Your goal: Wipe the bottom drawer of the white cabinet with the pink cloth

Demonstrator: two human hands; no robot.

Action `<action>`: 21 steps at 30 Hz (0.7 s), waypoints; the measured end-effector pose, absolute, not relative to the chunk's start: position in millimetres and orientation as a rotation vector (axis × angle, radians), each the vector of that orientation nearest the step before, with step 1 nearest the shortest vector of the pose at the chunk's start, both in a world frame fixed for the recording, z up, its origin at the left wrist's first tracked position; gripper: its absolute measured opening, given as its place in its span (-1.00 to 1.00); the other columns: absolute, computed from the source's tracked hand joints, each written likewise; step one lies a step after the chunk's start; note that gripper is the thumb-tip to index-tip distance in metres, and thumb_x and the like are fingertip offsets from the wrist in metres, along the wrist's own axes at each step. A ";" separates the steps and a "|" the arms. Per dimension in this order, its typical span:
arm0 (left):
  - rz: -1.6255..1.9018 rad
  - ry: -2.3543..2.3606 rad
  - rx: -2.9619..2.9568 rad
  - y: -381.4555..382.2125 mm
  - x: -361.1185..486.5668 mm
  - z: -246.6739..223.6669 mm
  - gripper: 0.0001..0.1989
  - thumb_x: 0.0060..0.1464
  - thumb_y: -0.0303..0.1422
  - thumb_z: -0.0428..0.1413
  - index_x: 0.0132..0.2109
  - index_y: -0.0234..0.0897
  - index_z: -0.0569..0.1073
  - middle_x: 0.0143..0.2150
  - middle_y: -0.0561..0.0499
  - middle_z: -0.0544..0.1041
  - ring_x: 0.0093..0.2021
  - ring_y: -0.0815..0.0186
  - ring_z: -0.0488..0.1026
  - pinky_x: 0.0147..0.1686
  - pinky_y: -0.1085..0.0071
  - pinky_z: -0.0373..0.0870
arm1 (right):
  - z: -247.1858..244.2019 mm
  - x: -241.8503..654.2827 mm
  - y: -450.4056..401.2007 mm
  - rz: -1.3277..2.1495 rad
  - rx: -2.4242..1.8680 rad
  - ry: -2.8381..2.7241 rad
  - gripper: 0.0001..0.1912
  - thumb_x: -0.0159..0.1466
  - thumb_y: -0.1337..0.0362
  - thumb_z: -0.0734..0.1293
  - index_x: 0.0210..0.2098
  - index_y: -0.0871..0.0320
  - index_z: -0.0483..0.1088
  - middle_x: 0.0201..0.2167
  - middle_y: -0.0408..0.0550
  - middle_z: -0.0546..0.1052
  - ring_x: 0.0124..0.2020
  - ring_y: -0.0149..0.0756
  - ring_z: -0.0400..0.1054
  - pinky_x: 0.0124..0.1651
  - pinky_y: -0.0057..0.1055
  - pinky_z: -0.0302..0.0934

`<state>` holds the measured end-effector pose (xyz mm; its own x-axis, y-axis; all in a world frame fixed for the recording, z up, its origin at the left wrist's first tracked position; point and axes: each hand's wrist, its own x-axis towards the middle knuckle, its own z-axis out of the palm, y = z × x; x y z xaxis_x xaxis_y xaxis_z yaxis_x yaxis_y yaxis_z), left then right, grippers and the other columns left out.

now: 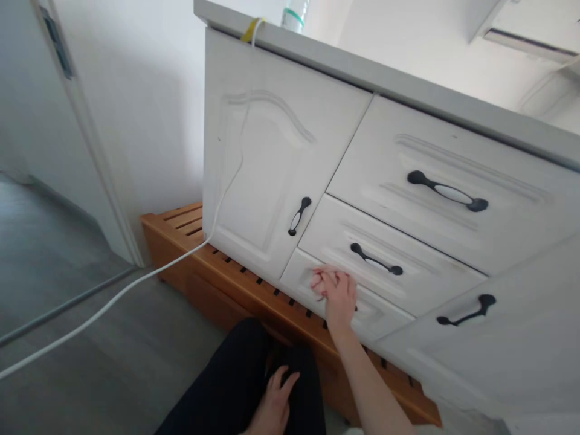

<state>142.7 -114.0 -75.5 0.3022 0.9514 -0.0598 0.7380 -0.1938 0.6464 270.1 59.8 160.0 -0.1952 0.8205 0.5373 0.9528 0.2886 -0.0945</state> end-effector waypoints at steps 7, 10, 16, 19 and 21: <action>0.366 1.660 1.736 -80.2 125.2 -78.1 -0.39 0.20 -0.51 -0.14 0.39 -0.39 0.19 0.39 -0.27 0.29 0.37 0.16 0.29 0.36 0.26 0.23 | 166.4 164.0 113.6 -0.378 -1.346 -2.456 -0.62 0.46 0.27 0.13 0.20 0.01 0.36 0.15 0.09 0.41 0.21 0.04 0.15 0.25 0.07 0.04; 0.289 1.695 1.698 -75.8 122.5 -87.4 -0.41 0.24 -0.53 -0.25 0.38 -0.52 0.19 0.39 -0.33 0.28 0.40 0.16 0.24 0.39 0.23 0.18 | 167.6 156.0 120.4 -0.334 -1.274 -2.604 -0.68 0.48 0.26 0.12 0.09 0.07 0.42 0.09 0.01 0.47 0.20 -0.10 0.18 0.25 -0.08 0.06; 0.211 1.674 1.629 -71.1 120.3 -96.2 -0.43 0.24 -0.52 -0.24 0.35 -0.50 0.24 0.39 -0.23 0.31 0.41 0.21 0.22 0.41 0.32 0.11 | 157.6 232.5 99.1 -0.504 -1.238 -2.755 -0.59 0.48 0.34 0.08 0.25 0.06 0.31 0.24 0.05 0.42 0.24 -0.11 0.16 0.12 -0.13 0.08; 0.227 1.662 1.578 -69.8 121.7 -94.6 -0.43 0.24 -0.49 -0.23 0.35 -0.46 0.25 0.39 -0.20 0.32 0.42 0.22 0.21 0.41 0.31 0.10 | 155.0 290.1 81.0 -0.619 -1.305 -2.736 -0.56 0.48 0.34 0.10 0.29 0.04 0.29 0.21 0.02 0.46 0.18 -0.13 0.22 0.08 -0.16 0.06; 0.234 1.645 1.545 -69.9 123.2 -93.5 -0.44 0.25 -0.48 -0.23 0.34 -0.47 0.26 0.39 -0.20 0.33 0.41 0.23 0.22 0.40 0.32 0.10 | 156.6 322.4 67.9 -0.698 -1.379 -2.684 -0.56 0.46 0.34 0.14 0.29 0.02 0.30 0.19 0.01 0.48 0.17 -0.11 0.24 0.08 -0.16 0.06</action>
